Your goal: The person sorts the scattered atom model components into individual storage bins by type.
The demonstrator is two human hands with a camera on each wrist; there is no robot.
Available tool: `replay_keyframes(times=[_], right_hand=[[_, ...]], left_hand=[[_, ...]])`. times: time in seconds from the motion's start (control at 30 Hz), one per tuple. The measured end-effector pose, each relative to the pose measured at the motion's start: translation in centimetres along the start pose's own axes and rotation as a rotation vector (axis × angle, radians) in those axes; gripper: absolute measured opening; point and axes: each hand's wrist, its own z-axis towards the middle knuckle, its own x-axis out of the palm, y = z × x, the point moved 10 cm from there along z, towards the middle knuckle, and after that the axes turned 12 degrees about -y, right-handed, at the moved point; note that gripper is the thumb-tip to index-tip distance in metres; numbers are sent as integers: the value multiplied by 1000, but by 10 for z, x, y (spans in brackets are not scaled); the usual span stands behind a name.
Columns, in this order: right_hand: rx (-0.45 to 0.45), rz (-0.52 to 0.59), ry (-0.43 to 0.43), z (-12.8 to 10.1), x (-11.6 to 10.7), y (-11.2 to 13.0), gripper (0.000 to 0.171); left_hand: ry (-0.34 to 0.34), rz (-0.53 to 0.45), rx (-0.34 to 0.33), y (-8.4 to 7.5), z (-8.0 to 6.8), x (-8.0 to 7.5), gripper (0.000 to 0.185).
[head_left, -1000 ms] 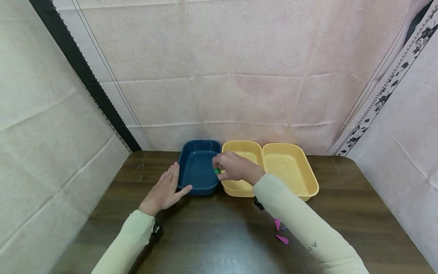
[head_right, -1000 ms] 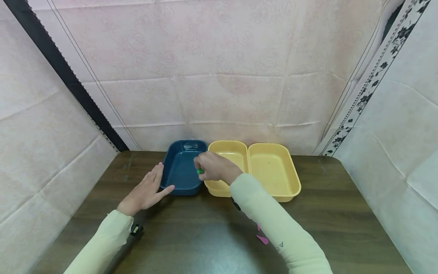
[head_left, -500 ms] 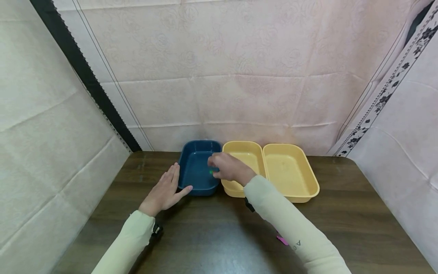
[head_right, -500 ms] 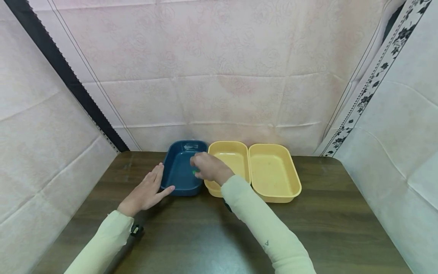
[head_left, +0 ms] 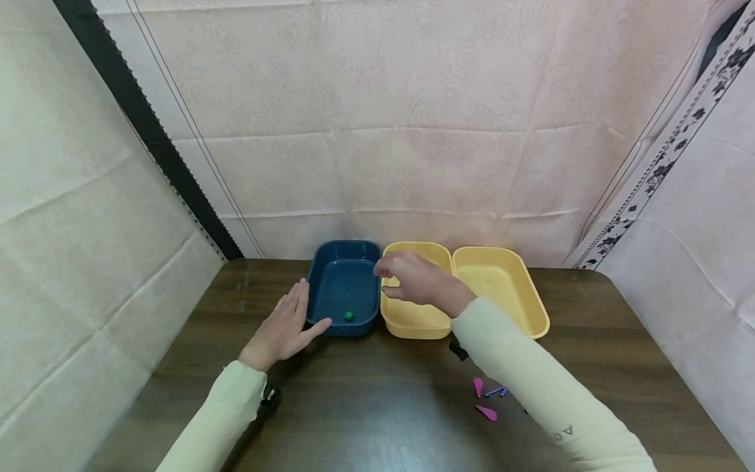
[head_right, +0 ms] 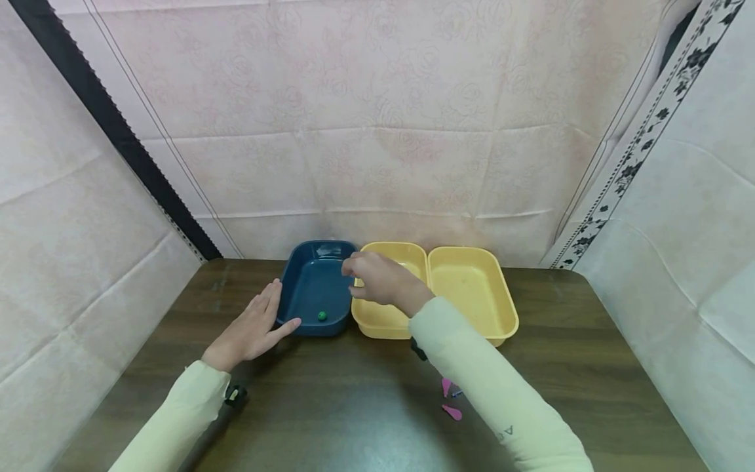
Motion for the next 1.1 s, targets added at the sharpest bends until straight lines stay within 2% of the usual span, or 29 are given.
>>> replay_keyframes(times=[0.3,0.53,0.8,1.1], right_hand=[[-68,-36,-1,-40,-28,1,26],[-92,-98,20,-81,-38,-3,24],[-142,-129,-8,-125,-49,-5,13],[-112,-108,5,-172,-53,-18,17]], left_hand=[[-2,9,6,-1,0,-1,107],[4,15,7,-1,1,1,108],[1,20,8,-1,1,-1,109],[-4,19,11,-2,0,-1,108]])
